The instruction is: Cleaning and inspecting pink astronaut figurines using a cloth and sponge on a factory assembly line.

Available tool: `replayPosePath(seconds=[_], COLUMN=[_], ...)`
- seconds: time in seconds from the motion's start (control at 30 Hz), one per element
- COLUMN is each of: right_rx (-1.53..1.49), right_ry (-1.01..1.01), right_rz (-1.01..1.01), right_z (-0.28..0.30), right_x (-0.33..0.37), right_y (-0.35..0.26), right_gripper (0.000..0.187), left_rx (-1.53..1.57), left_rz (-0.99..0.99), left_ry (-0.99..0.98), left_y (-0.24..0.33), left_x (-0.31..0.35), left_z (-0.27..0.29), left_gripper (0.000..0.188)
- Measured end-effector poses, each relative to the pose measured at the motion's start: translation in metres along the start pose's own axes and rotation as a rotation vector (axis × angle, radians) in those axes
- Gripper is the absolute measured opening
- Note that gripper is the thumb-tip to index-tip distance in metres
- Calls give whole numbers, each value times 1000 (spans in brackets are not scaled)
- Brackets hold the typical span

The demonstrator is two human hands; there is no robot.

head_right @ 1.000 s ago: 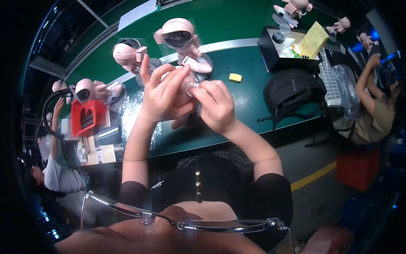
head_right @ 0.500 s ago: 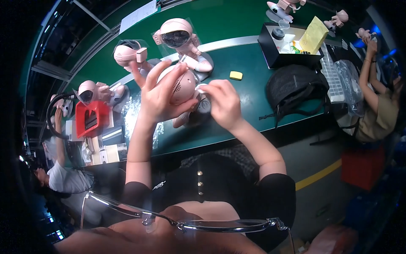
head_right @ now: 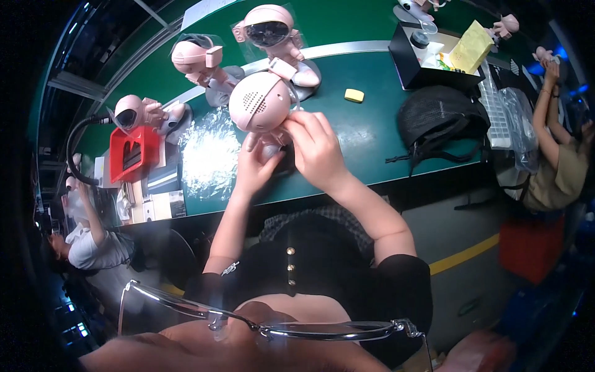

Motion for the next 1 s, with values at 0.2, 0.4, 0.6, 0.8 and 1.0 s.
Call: replayPosePath(seconds=[0.2, 0.4, 0.6, 0.8, 1.0], right_rx=[56, 0, -496, -1316, -14], right_ry=[-32, 246, 308, 24, 8], right_rz=[218, 51, -418, -941, -93], right_z=[-5, -7, -36, -77, -55], right_x=[17, 28, 57, 69, 62], right_y=[-15, 12, 70, 94, 35], right_gripper=[26, 24, 16, 21, 26], left_rx=[-64, -54, -75, -5, 122], left_rz=[-51, -122, -127, -67, -192], left_ry=[63, 94, 83, 67, 132], left_y=[-2, 7, 11, 7, 1], left_x=[2, -1, -1, -4, 2], left_z=[-2, 0, 0, -1, 1], left_gripper=[58, 63, 66, 61, 58])
Point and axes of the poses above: each hand's wrist, its own x-axis away from the middle knuckle, its own z-axis out of the back of the hand, y = z × x, the point moved 6 cm from there along -x, towards the middle knuckle, and after that the axes turned 11 degrees about -z, right-handed, at the moved point
